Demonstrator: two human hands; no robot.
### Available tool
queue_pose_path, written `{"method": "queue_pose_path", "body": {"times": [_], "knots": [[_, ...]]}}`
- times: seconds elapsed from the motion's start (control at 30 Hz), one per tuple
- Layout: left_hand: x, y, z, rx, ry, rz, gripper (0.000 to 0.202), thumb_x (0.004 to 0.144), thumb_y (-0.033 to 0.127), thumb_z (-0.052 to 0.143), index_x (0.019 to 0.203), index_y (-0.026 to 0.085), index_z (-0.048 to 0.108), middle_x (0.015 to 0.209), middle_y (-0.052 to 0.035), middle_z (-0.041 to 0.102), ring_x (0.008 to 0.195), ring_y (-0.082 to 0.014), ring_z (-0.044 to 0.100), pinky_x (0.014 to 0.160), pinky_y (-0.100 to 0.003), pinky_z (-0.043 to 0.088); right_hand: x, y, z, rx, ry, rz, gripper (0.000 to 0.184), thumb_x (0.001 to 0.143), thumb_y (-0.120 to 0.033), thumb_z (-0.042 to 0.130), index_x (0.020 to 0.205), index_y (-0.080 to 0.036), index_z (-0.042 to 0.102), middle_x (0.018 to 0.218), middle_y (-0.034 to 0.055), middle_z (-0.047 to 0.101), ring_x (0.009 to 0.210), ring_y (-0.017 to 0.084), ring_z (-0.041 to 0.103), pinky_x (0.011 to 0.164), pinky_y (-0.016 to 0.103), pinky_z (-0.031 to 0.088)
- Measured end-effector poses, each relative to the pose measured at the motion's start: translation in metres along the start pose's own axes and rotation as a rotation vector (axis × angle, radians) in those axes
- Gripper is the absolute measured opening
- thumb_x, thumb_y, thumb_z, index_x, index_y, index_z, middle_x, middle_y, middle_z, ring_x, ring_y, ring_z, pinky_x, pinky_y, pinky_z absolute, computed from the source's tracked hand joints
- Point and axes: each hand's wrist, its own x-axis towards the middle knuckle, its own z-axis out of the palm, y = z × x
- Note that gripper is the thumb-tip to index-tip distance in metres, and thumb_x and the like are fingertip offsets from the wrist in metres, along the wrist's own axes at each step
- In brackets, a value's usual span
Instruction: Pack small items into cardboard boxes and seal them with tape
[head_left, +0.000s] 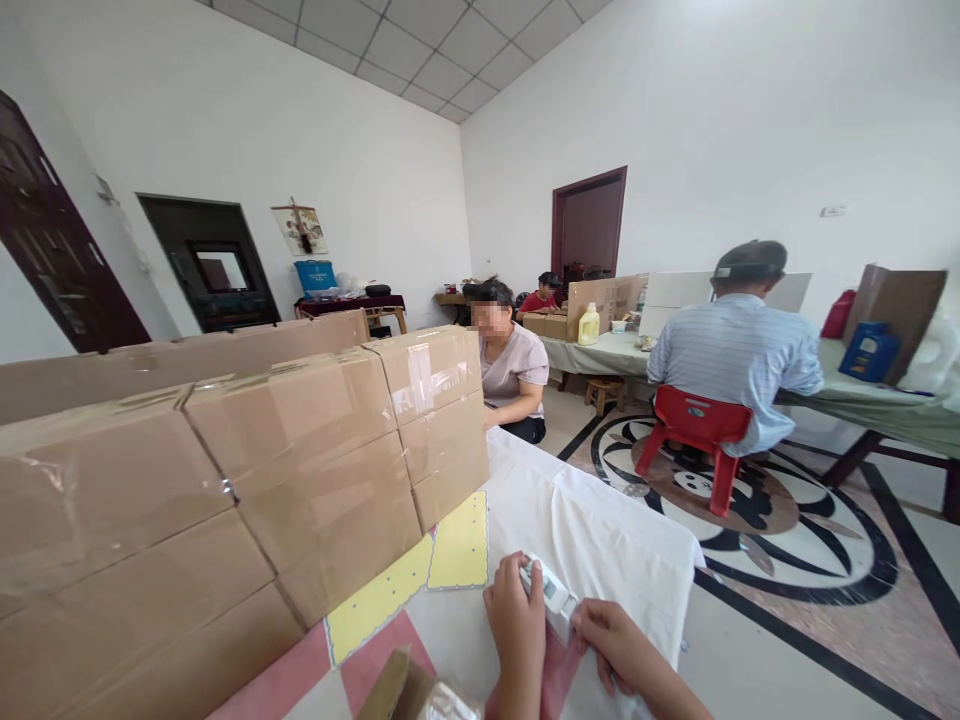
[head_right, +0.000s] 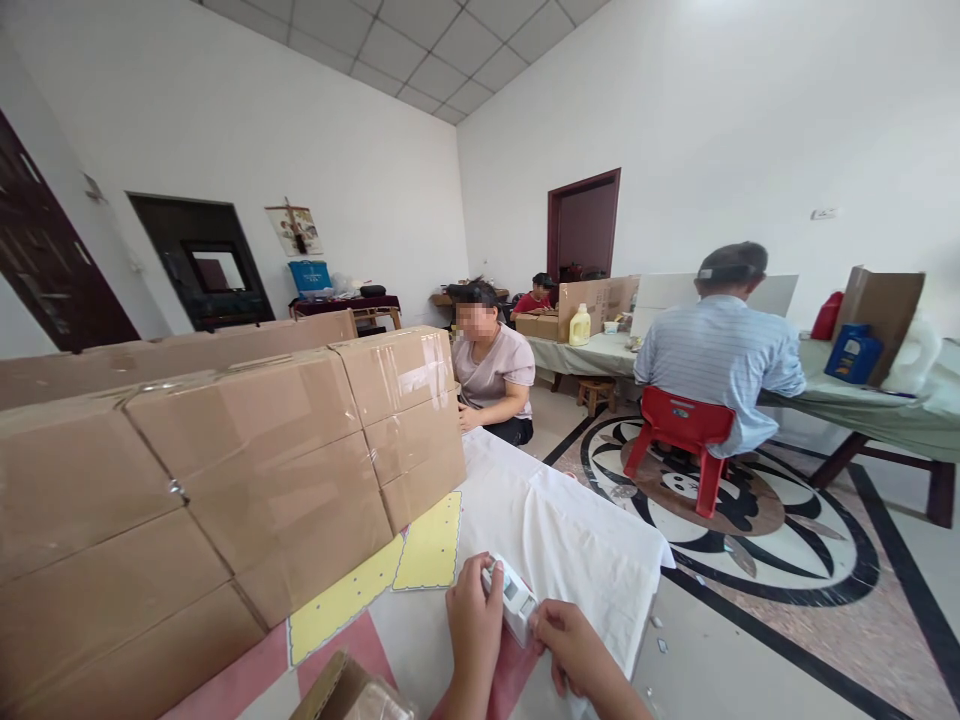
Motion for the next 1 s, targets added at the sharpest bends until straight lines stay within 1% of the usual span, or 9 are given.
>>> {"method": "queue_pose_path", "body": {"times": [0.23,0.37,0.53,0.63,0.7,0.77,0.83,0.9,1.0], "knots": [[0.000,0.000,0.001,0.015,0.016,-0.001,0.029,0.097,0.044,0.046,0.105,0.024,0.067,0.110,-0.0068,0.073,0.107,-0.0255,0.067,0.092,-0.040,0.044,-0.003,-0.002,0.004,-0.021,0.050,-0.051,0.047,0.072,-0.066,0.051,0.065,-0.019,0.049,0.064,-0.0012,0.060,0.027,0.005,0.043,0.028,0.019,0.018],[-0.001,0.005,-0.001,0.007,-0.022,-0.014,0.033,0.098,0.043,0.042,0.107,0.022,0.065,0.113,-0.0094,0.072,0.110,-0.0258,0.065,0.097,-0.042,0.042,-0.008,-0.001,0.005,-0.083,0.072,-0.042,0.043,0.071,-0.063,0.049,0.064,-0.020,0.046,0.063,-0.0025,0.056,0.031,0.009,0.052,0.027,0.019,0.018],[-0.001,0.004,-0.002,0.016,-0.001,-0.016,0.032,0.097,0.043,0.042,0.105,0.022,0.065,0.111,-0.0091,0.073,0.109,-0.0252,0.067,0.095,-0.041,0.045,-0.010,0.006,0.002,-0.036,0.129,-0.064,0.048,0.067,-0.068,0.052,0.065,-0.021,0.044,0.063,-0.0036,0.052,0.036,0.012,0.057,0.028,0.020,0.029],[0.001,0.004,0.000,-0.002,0.030,0.013,0.030,0.096,0.044,0.045,0.099,0.022,0.065,0.104,-0.0084,0.073,0.103,-0.0252,0.069,0.095,-0.042,0.047,-0.011,0.006,-0.003,-0.008,0.118,-0.100,0.056,0.069,-0.077,0.052,0.068,-0.021,0.048,0.054,-0.0058,0.046,0.031,0.009,0.044,0.029,0.020,0.024],[-0.001,0.011,-0.004,-0.020,0.101,0.036,0.031,0.095,0.044,0.047,0.105,0.020,0.064,0.111,-0.0110,0.071,0.107,-0.0267,0.067,0.097,-0.044,0.048,-0.017,0.002,-0.005,-0.006,0.134,-0.165,0.061,0.070,-0.082,0.053,0.070,-0.021,0.052,0.052,-0.0057,0.044,0.032,0.007,0.036,0.033,0.021,0.025],[-0.009,0.027,-0.014,-0.051,0.211,0.083,0.035,0.095,0.042,0.047,0.116,0.017,0.060,0.122,-0.0152,0.067,0.116,-0.0277,0.063,0.101,-0.045,0.047,-0.028,-0.008,-0.004,-0.007,0.159,-0.331,0.062,0.073,-0.082,0.056,0.071,-0.020,0.058,0.065,0.0008,0.054,0.043,0.010,0.046,0.041,0.024,0.037],[-0.025,0.050,-0.032,-0.082,0.227,0.160,0.034,0.098,0.039,0.045,0.121,0.018,0.058,0.124,-0.0149,0.065,0.117,-0.0260,0.061,0.100,-0.042,0.048,-0.045,-0.021,0.000,-0.027,0.144,-0.505,0.056,0.081,-0.074,0.058,0.074,-0.019,0.064,0.092,0.0086,0.062,0.068,0.017,0.060,0.056,0.027,0.049],[-0.044,0.073,-0.057,-0.080,0.050,0.229,0.028,0.099,0.038,0.046,0.117,0.023,0.061,0.115,-0.0097,0.068,0.109,-0.0229,0.064,0.093,-0.036,0.052,-0.064,-0.037,0.006,-0.070,0.078,-0.597,0.045,0.090,-0.062,0.056,0.080,-0.020,0.067,0.113,0.0120,0.060,0.086,0.021,0.063,0.068,0.029,0.053],[-0.073,0.097,-0.096,0.019,-0.165,0.317,0.022,0.096,0.032,0.055,0.115,0.029,0.065,0.107,-0.0044,0.070,0.101,-0.0213,0.065,0.089,-0.034,0.052,-0.089,-0.058,0.018,-0.129,-0.010,-0.683,0.031,0.097,-0.046,0.051,0.087,-0.022,0.068,0.125,0.0131,0.056,0.109,0.026,0.060,0.079,0.032,0.054]]}}
